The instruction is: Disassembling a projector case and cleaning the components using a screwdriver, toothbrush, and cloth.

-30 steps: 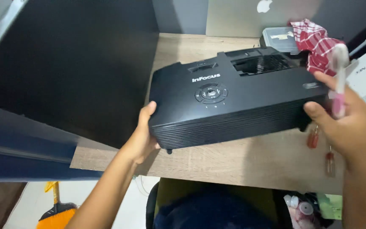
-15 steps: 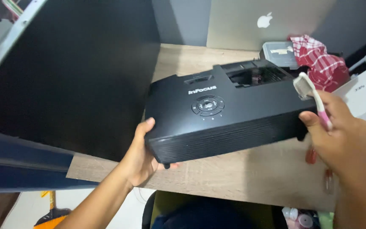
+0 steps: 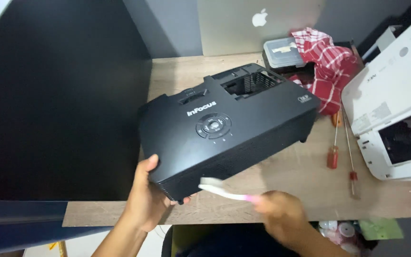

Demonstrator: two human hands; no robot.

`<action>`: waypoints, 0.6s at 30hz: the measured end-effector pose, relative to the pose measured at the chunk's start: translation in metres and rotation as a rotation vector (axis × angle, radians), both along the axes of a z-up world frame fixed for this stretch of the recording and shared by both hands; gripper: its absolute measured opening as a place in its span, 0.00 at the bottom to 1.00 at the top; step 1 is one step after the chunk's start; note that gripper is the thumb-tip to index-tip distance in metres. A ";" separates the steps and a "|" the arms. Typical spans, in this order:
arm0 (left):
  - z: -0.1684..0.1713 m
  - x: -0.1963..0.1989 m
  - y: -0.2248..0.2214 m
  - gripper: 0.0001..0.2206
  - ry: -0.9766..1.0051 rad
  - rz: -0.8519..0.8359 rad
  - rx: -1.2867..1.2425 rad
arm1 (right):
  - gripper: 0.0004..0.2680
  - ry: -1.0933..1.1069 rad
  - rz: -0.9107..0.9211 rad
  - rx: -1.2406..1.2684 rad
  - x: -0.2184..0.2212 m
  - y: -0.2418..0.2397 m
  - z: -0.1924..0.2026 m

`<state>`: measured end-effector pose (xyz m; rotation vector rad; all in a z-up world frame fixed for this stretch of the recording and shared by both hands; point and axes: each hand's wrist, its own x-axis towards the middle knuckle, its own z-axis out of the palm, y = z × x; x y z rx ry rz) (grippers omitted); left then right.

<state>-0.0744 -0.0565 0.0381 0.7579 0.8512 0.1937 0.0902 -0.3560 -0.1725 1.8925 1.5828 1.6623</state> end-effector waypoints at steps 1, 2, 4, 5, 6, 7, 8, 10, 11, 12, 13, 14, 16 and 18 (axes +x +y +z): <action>0.004 0.001 -0.001 0.35 0.001 -0.006 0.015 | 0.12 0.624 0.133 0.014 -0.002 0.008 -0.005; 0.010 0.002 -0.001 0.34 0.002 -0.013 0.032 | 0.10 1.248 0.269 0.035 -0.004 0.017 -0.010; 0.009 0.001 0.001 0.36 0.040 -0.023 0.038 | 0.08 0.680 0.186 0.153 0.031 0.008 0.014; 0.009 0.001 0.002 0.38 0.074 -0.026 0.043 | 0.09 0.108 0.102 0.248 0.049 0.004 0.026; 0.006 0.001 0.005 0.38 0.069 -0.026 0.050 | 0.09 0.102 0.103 0.254 0.074 0.009 0.045; 0.002 0.000 0.007 0.37 0.037 -0.029 0.042 | 0.04 0.764 0.241 0.544 0.099 0.015 0.063; -0.004 -0.003 0.006 0.36 0.014 -0.039 0.022 | 0.11 1.446 0.363 0.801 0.118 0.014 0.081; -0.010 -0.005 0.006 0.35 0.006 -0.046 0.023 | 0.14 1.800 -0.001 0.753 0.114 0.045 0.168; -0.013 -0.006 0.007 0.35 -0.007 -0.048 0.028 | 0.25 2.119 -0.390 0.663 0.105 0.075 0.222; -0.013 -0.006 0.005 0.35 -0.013 -0.048 0.033 | 0.25 2.115 -0.382 0.666 0.117 0.076 0.208; -0.014 -0.006 0.003 0.34 -0.012 -0.039 0.042 | 0.21 2.363 -0.162 0.766 0.129 0.076 0.195; -0.013 -0.009 0.001 0.34 -0.001 -0.026 0.049 | 0.19 2.606 0.084 0.857 0.140 0.079 0.180; -0.024 -0.019 0.006 0.36 -0.022 -0.099 0.067 | 0.15 2.599 0.070 0.879 0.135 0.069 0.178; -0.023 -0.027 0.010 0.40 -0.051 -0.174 0.085 | 0.12 2.582 0.057 0.902 0.136 0.056 0.171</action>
